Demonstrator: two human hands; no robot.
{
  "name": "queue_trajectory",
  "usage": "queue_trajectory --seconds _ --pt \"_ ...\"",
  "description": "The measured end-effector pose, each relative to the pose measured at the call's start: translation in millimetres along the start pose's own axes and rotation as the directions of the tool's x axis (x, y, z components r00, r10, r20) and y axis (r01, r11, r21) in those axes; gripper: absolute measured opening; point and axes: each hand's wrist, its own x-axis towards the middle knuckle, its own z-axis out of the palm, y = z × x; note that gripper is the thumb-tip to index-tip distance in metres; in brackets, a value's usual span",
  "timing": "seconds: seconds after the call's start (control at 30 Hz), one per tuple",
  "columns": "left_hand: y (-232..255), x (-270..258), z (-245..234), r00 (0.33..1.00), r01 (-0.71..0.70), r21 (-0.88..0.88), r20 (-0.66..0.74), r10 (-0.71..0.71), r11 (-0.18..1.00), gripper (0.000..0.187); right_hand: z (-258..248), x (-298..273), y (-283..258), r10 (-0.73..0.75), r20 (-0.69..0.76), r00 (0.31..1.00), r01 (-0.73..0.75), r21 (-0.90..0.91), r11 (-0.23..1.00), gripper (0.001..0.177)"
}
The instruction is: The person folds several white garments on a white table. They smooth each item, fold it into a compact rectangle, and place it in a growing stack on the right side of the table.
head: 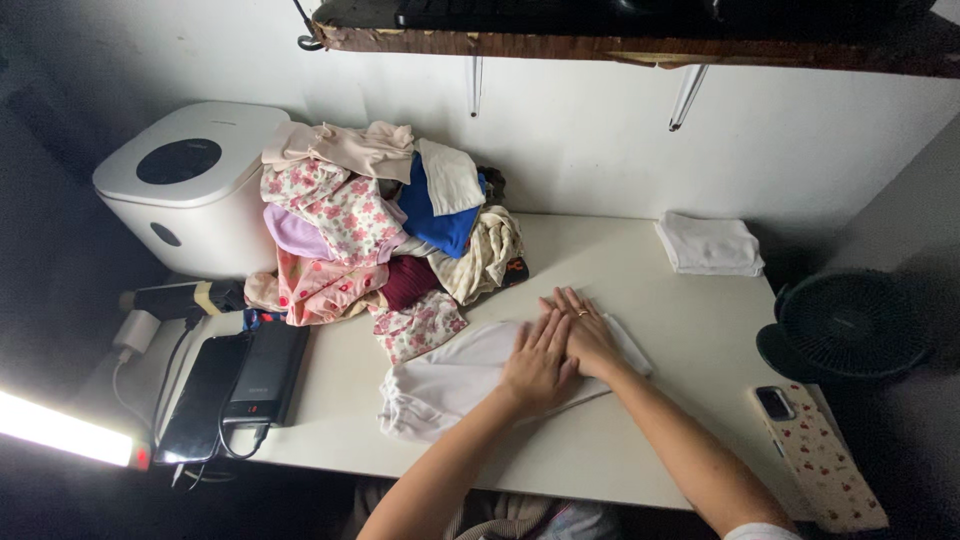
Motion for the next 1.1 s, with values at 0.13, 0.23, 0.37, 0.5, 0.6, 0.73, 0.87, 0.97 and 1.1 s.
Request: queue_trajectory --seconds 0.13,0.23,0.37,0.5,0.6,0.73,0.87,0.97,1.1 --pt "-5.5 -18.9 -21.3 0.982 0.072 0.182 0.158 -0.101 0.981 0.078 7.8 -6.9 0.8 0.014 -0.093 0.996 -0.011 0.026 1.000 0.059" --pt "-11.8 -38.1 -51.1 0.955 0.136 0.240 0.227 -0.192 0.961 0.074 6.5 -7.5 1.7 0.017 -0.091 0.996 -0.010 0.072 0.997 0.056" --pt "-31.1 -72.4 -90.6 0.931 0.255 0.359 0.158 -0.328 0.898 0.073 4.0 -8.3 2.5 -0.006 -0.100 0.995 0.010 0.039 0.999 0.056" --pt "-41.5 -99.3 -101.8 0.857 0.432 0.378 0.109 -0.503 0.819 0.075 3.6 -9.1 -0.5 -0.009 -0.103 0.995 0.013 0.034 0.999 0.054" --pt "-43.4 -99.2 -89.2 0.838 0.472 0.408 0.066 -0.541 0.781 0.076 3.1 -10.2 -6.0 -0.012 -0.091 0.996 0.017 0.051 0.999 0.054" --pt "-37.8 -75.8 -48.2 0.858 0.377 0.447 0.160 -0.487 0.811 0.058 -0.6 -10.0 -8.5 -0.005 -0.090 0.996 0.011 0.068 0.998 0.054" --pt "-13.9 -36.6 7.1 0.981 0.193 0.244 -0.036 -0.190 0.950 0.071 -0.5 -8.8 -8.2 -0.017 -0.114 0.993 0.018 0.011 1.000 0.053" --pt "-2.9 -17.0 18.0 0.992 0.122 0.241 -0.017 -0.121 0.963 0.074 1.6 -9.1 -6.1 -0.034 -0.167 0.985 0.040 0.035 0.999 0.051" --pt "0.1 -22.1 -17.9 0.966 0.119 0.245 0.196 -0.169 0.962 0.080 4.3 -11.2 -2.4 -0.027 -0.161 0.987 0.033 0.035 0.999 0.051"
